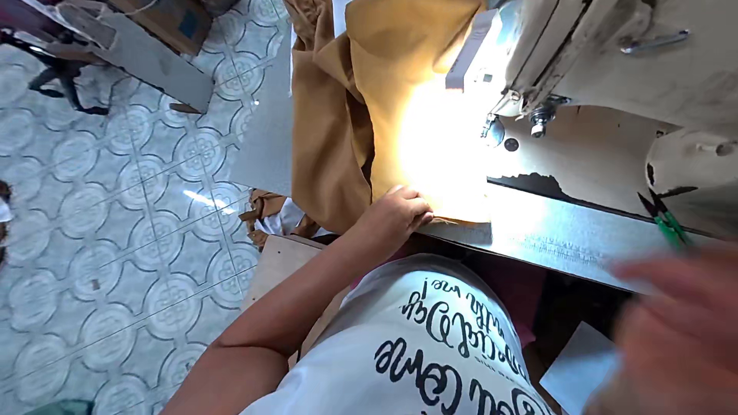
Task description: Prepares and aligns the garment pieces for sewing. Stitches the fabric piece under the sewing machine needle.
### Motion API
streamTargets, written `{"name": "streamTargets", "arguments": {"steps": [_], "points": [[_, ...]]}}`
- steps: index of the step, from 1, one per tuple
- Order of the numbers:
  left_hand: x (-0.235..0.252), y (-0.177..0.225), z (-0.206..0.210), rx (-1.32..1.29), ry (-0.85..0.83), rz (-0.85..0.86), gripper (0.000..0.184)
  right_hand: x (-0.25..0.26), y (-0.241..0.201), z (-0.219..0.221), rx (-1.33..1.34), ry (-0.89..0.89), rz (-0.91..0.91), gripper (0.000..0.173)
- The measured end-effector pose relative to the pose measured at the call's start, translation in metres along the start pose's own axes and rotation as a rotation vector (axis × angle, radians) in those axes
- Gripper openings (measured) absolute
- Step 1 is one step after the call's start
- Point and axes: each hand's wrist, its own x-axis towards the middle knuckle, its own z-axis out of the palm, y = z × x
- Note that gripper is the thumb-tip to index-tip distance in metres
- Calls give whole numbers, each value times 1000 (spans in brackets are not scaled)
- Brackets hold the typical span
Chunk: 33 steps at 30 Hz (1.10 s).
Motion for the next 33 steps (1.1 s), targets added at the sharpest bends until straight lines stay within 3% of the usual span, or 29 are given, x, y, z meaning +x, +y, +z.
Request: {"name": "streamTargets", "arguments": {"steps": [2, 4, 6, 8, 14, 18, 20, 23, 27, 33], "points": [[0, 0, -1, -2, 1, 23, 17, 22, 57, 45, -228, -41, -126, 22], [2, 1, -1, 17, 0, 29, 16, 24, 100, 76, -394, -173, -70, 28], [1, 4, -1, 43, -1, 8, 17, 20, 126, 93, -520, -232, -21, 31], [1, 5, 6, 92, 35, 6, 19, 18, 136, 101, -627, -184, -18, 23], [-8, -3, 12, 229, 210, -35, 35, 21, 136, 103, -774, -46, 18, 16], [-20, -12, 6, 377, 305, -28, 25, 22, 130, 101, -811, 1, 125, 19], [-27, -14, 12, 391, 328, -35, 30, 22, 121, 104, -768, 50, 171, 26], [-34, -18, 15, 357, 378, -98, 45, 24, 116, 105, -751, 129, 169, 25], [-35, -17, -3, 230, 521, -179, 40, 23, 120, 105, -780, 144, 158, 21], [-31, -11, -16, 53, 633, -107, 27, 26, 120, 100, -753, 86, 116, 20]]}}
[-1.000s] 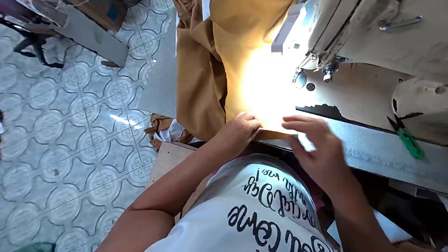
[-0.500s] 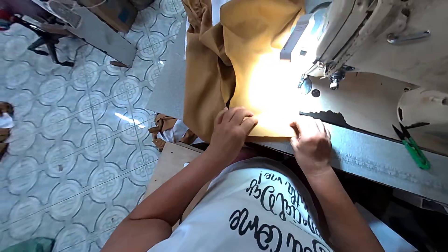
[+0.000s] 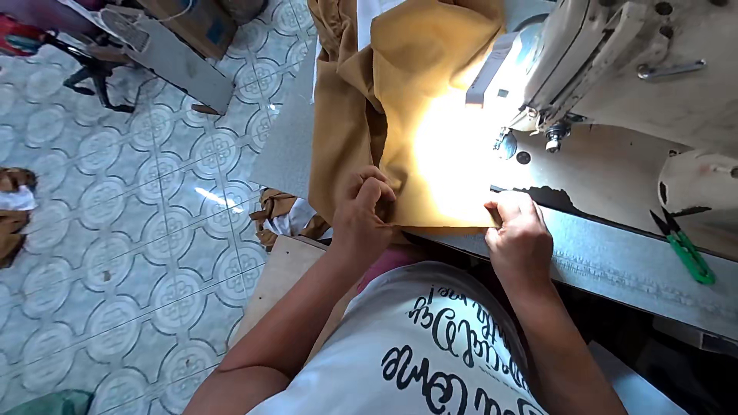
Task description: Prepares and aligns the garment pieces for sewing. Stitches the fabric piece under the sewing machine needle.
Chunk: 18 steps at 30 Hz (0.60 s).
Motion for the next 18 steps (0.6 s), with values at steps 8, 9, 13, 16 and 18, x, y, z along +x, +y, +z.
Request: {"name": "streamTargets", "arguments": {"steps": [8, 9, 13, 16, 18], "points": [[5, -6, -3, 166, 74, 230, 21, 15, 2, -12, -74, 46, -22, 15], [5, -8, -4, 145, 57, 202, 22, 15, 2, -13, -37, 22, -27, 15], [3, -11, 1, 57, -29, 63, 26, 21, 4, -22, 526, -233, 49, 12], [0, -6, 9, 57, -97, 19, 27, 29, 12, -21, 1388, -529, 293, 18], [1, -5, 12, 56, -143, -15, 29, 34, 15, -15, 1741, -592, 351, 23]]}}
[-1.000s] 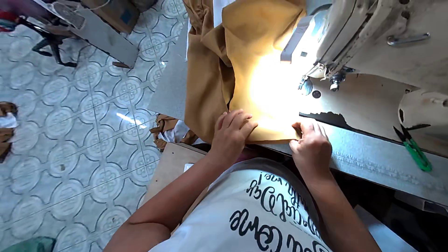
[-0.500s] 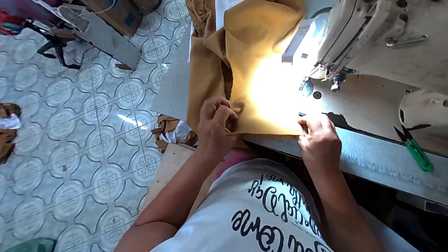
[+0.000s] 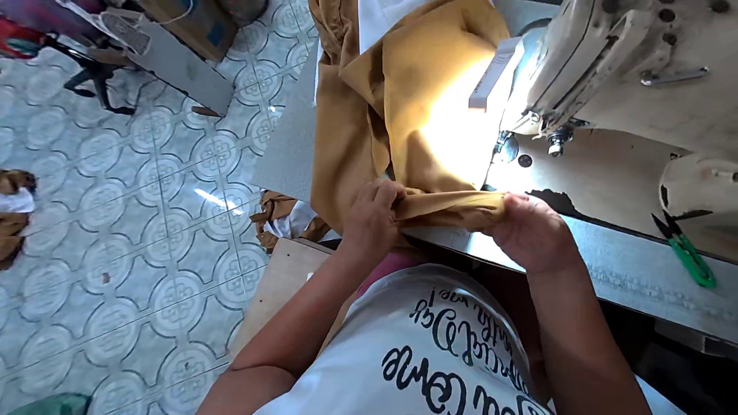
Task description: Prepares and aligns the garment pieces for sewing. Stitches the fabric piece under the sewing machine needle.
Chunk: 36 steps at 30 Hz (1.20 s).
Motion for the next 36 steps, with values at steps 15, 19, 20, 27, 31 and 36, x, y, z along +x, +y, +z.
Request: {"name": "streamTargets", "arguments": {"steps": [15, 19, 20, 27, 31, 36], "points": [[3, -11, 9, -1803, -428, -386, 18, 11, 23, -3, 202, 203, 69, 34], [6, -13, 7, -1831, -333, -464, 17, 0, 23, -10, 109, 69, -72, 58], [7, -13, 6, -1841, -324, -470, 17, -4, 22, -12, 33, 48, -105, 67], [7, -6, 2, -1849, -381, -429, 18, -11, 17, 14, -525, 264, -117, 70], [4, -6, -3, -1783, -424, -390, 16, -8, 24, 23, -871, 545, -206, 48], [4, -17, -20, -1341, -522, -407, 44, -15, 14, 26, -750, 684, -274, 36]]}}
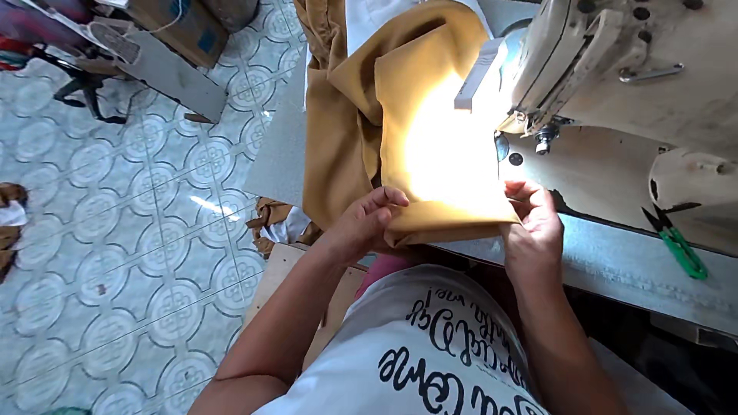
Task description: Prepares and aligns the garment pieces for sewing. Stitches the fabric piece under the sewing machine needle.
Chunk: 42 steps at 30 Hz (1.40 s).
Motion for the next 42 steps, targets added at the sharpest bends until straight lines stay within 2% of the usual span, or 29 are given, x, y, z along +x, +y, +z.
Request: {"name": "streamTargets", "arguments": {"steps": [2, 5, 8, 12, 21, 23, 25, 28, 30, 33, 36, 38, 40, 42], "points": [[-1, 7, 4, 234, 28, 14, 67, -3, -2, 1, -1, 23, -12, 43], [0, 13, 18, 516, 105, 78, 78, -4, 0, 2, -4, 37, -25, 44], [3, 9, 26, 668, 200, 150, 73, -5, 3, 2, -25, 42, -53, 42], [7, -2, 32, 594, 333, 177, 68, -9, 10, 1, -71, 44, -92, 49], [9, -2, 39, 572, 382, 48, 72, -23, 23, -3, -238, 64, -240, 46], [8, -4, 40, 676, 414, 46, 72, -28, 25, -3, -275, 58, -265, 43], [8, -8, 39, 896, 484, 89, 73, -32, 28, -2, -300, 61, -277, 44], [7, -15, 30, 1234, 518, 255, 77, -35, 33, -3, -348, 91, -300, 44], [7, -16, 27, 1261, 527, 336, 71, -36, 38, -6, -380, 97, -306, 46], [6, -17, 29, 1232, 541, 446, 50, -37, 42, -7, -396, 110, -300, 46], [3, -20, 29, 1253, 546, 479, 24, -37, 42, -8, -398, 121, -294, 46], [1, -22, 27, 1263, 529, 485, 14, -37, 42, -8, -406, 118, -286, 47], [0, -22, 28, 1299, 510, 467, 14, -38, 41, -7, -415, 113, -278, 48], [-1, -21, 30, 1349, 491, 425, 23, -39, 41, -5, -438, 118, -272, 50]]}}
